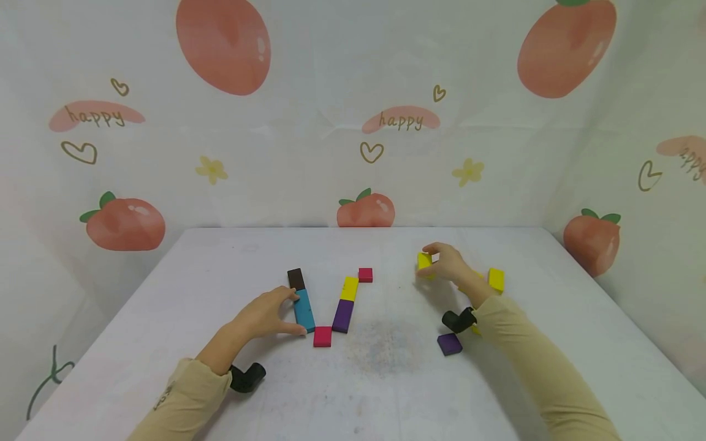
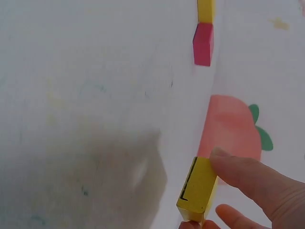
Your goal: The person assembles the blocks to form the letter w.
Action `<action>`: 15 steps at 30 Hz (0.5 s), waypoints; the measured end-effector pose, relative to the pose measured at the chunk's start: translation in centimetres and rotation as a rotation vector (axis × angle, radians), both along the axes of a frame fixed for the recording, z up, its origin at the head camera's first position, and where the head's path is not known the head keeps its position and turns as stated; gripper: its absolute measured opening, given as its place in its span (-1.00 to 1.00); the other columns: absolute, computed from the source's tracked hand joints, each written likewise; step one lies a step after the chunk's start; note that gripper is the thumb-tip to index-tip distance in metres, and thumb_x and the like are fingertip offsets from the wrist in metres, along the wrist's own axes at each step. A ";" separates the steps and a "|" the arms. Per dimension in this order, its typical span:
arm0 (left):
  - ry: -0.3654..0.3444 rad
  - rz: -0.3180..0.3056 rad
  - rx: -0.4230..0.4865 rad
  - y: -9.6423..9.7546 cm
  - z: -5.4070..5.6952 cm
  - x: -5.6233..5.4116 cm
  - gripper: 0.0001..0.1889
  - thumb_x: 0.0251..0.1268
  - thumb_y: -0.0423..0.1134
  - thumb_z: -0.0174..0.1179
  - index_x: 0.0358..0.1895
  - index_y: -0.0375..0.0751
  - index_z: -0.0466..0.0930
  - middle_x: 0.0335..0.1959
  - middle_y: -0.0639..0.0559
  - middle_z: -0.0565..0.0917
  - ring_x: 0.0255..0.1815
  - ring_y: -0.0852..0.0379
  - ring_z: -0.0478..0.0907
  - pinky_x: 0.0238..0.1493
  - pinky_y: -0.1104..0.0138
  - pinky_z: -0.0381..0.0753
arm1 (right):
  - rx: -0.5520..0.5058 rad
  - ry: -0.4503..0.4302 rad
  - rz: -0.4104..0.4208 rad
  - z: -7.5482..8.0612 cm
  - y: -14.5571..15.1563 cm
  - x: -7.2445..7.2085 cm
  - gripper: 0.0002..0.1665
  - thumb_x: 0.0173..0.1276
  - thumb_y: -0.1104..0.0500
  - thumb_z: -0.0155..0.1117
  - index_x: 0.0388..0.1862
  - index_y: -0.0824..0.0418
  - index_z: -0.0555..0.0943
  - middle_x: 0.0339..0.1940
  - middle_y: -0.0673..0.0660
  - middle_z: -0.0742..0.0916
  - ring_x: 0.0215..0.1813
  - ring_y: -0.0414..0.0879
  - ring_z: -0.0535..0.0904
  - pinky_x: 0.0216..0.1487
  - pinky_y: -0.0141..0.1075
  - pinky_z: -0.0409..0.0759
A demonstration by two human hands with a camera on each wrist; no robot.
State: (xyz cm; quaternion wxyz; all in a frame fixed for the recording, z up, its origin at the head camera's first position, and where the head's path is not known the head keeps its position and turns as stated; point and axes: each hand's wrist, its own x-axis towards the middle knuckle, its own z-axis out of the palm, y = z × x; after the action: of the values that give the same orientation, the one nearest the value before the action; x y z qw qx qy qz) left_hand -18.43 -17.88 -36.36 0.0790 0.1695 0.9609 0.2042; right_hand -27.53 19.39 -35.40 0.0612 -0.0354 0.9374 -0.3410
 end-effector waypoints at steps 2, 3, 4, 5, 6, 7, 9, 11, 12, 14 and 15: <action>0.002 -0.001 0.001 0.0 0.0 0.0 -0.26 -0.13 0.06 0.43 0.12 -0.31 0.45 0.24 -0.26 0.45 0.27 -0.25 0.36 0.26 -0.07 0.40 | -0.005 0.002 0.014 0.0 -0.4 0.1 -0.26 0.09 0.18 0.40 0.24 0.38 0.38 0.24 0.39 0.46 0.22 0.25 0.35 0.30 0.04 0.36; 0.003 -0.002 0.001 0.0 0.0 0.0 -0.27 -0.13 0.06 0.43 0.12 -0.31 0.45 0.23 -0.26 0.45 0.27 -0.25 0.37 0.26 -0.07 0.40 | -0.009 -0.001 0.017 0.0 -0.6 0.2 -0.26 0.09 0.18 0.40 0.24 0.37 0.38 0.24 0.38 0.47 0.21 0.24 0.35 0.29 0.02 0.38; 0.004 -0.003 0.002 0.0 0.0 0.0 -0.27 -0.13 0.06 0.43 0.11 -0.31 0.45 0.23 -0.26 0.45 0.27 -0.24 0.37 0.26 -0.07 0.40 | -0.009 -0.002 0.022 0.0 -0.8 0.3 -0.27 0.09 0.18 0.40 0.24 0.36 0.38 0.24 0.38 0.47 0.20 0.23 0.37 0.27 0.01 0.41; 0.004 -0.003 0.004 0.0 0.0 0.0 -0.27 -0.13 0.05 0.43 0.11 -0.31 0.45 0.23 -0.25 0.46 0.27 -0.24 0.37 0.26 -0.06 0.41 | -0.010 0.000 0.031 0.0 -1.0 0.4 -0.27 0.09 0.18 0.40 0.23 0.37 0.38 0.24 0.38 0.47 0.18 0.23 0.40 0.25 -0.01 0.44; 0.003 -0.003 0.005 0.0 0.0 0.0 -0.27 -0.13 0.05 0.43 0.11 -0.31 0.45 0.22 -0.25 0.46 0.26 -0.24 0.37 0.26 -0.06 0.41 | -0.015 -0.007 0.033 0.0 -1.1 0.5 -0.27 0.09 0.18 0.40 0.24 0.36 0.38 0.25 0.37 0.46 0.16 0.22 0.42 0.23 -0.03 0.47; 0.003 -0.005 0.006 0.0 -0.1 0.0 -0.27 -0.13 0.05 0.43 0.11 -0.31 0.45 0.22 -0.25 0.47 0.26 -0.23 0.38 0.26 -0.06 0.41 | -0.022 -0.015 0.036 0.0 -1.3 0.6 -0.27 0.09 0.19 0.40 0.24 0.35 0.38 0.26 0.37 0.46 0.14 0.20 0.44 0.21 -0.06 0.50; 0.004 -0.007 0.006 0.0 -0.1 -0.1 -0.27 -0.12 0.05 0.43 0.11 -0.32 0.45 0.21 -0.24 0.47 0.26 -0.23 0.38 0.25 -0.06 0.41 | -0.034 -0.019 0.047 0.0 -1.6 0.7 -0.27 0.08 0.20 0.41 0.24 0.35 0.38 0.26 0.37 0.46 0.10 0.19 0.48 0.16 -0.09 0.54; 0.001 -0.003 0.012 0.0 -0.2 -0.2 -0.27 -0.12 0.05 0.43 0.12 -0.32 0.45 0.21 -0.24 0.47 0.26 -0.23 0.38 0.26 -0.06 0.41 | -0.041 -0.016 0.065 -0.1 -1.8 0.8 -0.26 0.07 0.21 0.42 0.23 0.36 0.38 0.26 0.37 0.46 0.06 0.19 0.52 0.11 -0.12 0.58; 0.001 -0.002 0.013 0.0 -0.2 -0.2 -0.27 -0.12 0.05 0.43 0.12 -0.32 0.45 0.21 -0.24 0.47 0.26 -0.23 0.38 0.26 -0.06 0.41 | -0.042 -0.012 0.073 -0.1 -1.8 0.9 -0.26 0.06 0.21 0.42 0.23 0.36 0.38 0.25 0.37 0.46 0.05 0.19 0.52 0.09 -0.13 0.59; 0.004 -0.003 0.012 -0.1 -0.3 -0.3 -0.27 -0.12 0.05 0.43 0.12 -0.32 0.45 0.22 -0.24 0.47 0.26 -0.23 0.37 0.26 -0.07 0.41 | -0.046 -0.009 0.088 -0.2 -2.0 0.9 -0.25 0.05 0.21 0.43 0.23 0.37 0.39 0.24 0.37 0.47 0.04 0.18 0.53 0.06 -0.15 0.60; 0.005 -0.003 0.013 -0.1 -0.3 -0.4 -0.27 -0.12 0.05 0.43 0.12 -0.32 0.45 0.22 -0.24 0.47 0.26 -0.24 0.37 0.26 -0.07 0.40 | -0.048 -0.013 0.092 -0.3 -2.1 1.0 -0.25 0.05 0.21 0.44 0.23 0.36 0.39 0.25 0.36 0.47 0.04 0.18 0.53 0.06 -0.15 0.60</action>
State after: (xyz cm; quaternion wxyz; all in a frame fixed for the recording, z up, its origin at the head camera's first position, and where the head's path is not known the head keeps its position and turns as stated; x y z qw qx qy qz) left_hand -18.80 -18.00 -36.69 0.0757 0.1718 0.9596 0.2097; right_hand -26.54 17.32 -35.66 0.0819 -0.0778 0.9260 -0.3602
